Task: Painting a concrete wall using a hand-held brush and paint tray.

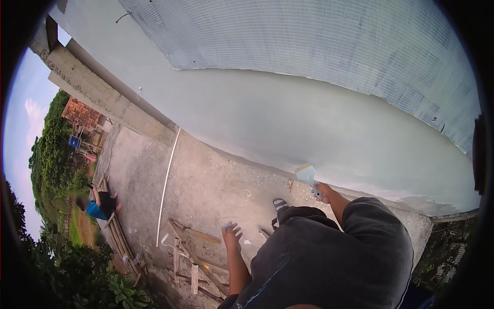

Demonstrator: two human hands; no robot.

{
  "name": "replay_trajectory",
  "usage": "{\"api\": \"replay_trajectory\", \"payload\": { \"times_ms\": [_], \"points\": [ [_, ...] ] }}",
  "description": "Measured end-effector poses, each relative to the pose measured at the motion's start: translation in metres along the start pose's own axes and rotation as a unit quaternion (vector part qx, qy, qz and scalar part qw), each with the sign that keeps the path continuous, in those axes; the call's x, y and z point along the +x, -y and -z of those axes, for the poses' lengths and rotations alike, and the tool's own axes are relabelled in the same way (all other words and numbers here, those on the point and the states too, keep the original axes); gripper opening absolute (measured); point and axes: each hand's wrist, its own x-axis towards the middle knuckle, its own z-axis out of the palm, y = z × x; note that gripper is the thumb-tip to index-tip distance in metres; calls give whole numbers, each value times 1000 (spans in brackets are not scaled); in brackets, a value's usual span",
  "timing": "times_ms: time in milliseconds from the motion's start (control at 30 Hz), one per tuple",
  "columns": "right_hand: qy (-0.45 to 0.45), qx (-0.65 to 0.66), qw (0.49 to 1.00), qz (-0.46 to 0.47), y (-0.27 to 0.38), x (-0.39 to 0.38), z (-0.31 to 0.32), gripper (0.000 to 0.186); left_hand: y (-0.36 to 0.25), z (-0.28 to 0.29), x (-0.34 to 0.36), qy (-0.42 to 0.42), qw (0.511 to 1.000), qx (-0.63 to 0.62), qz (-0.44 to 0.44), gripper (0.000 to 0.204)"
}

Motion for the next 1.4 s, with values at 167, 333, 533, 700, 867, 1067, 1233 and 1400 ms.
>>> {"api": "replay_trajectory", "payload": {
  "times_ms": [167,333,533,700,867,1067,1233,1400],
  "points": [
    [-6,20,1000,6,18,25,-34,30,-76,-12,76,42,998,26,-42,36],
    [-65,39,997,35,11,24,-46,30,-142,-49,140,103,991,63,-59,35],
    [-143,83,983,82,13,19,-79,25,-181,-101,208,260,949,180,-20,32],
    [-245,187,944,120,3,31,-125,22,-202,-131,279,362,886,289,-1,26],
    [-362,280,882,112,-23,38,-187,22,-226,-155,325,436,802,409,-13,24],
    [-493,128,860,-12,-37,23,-250,40,-216,-162,357,490,691,531,12,23],
    [-530,124,837,-52,-67,30,-269,40,-195,-175,338,542,609,579,16,25],
    [-532,165,828,-58,-74,36,-260,37,-176,-183,320,552,568,610,12,25]
  ]
}}
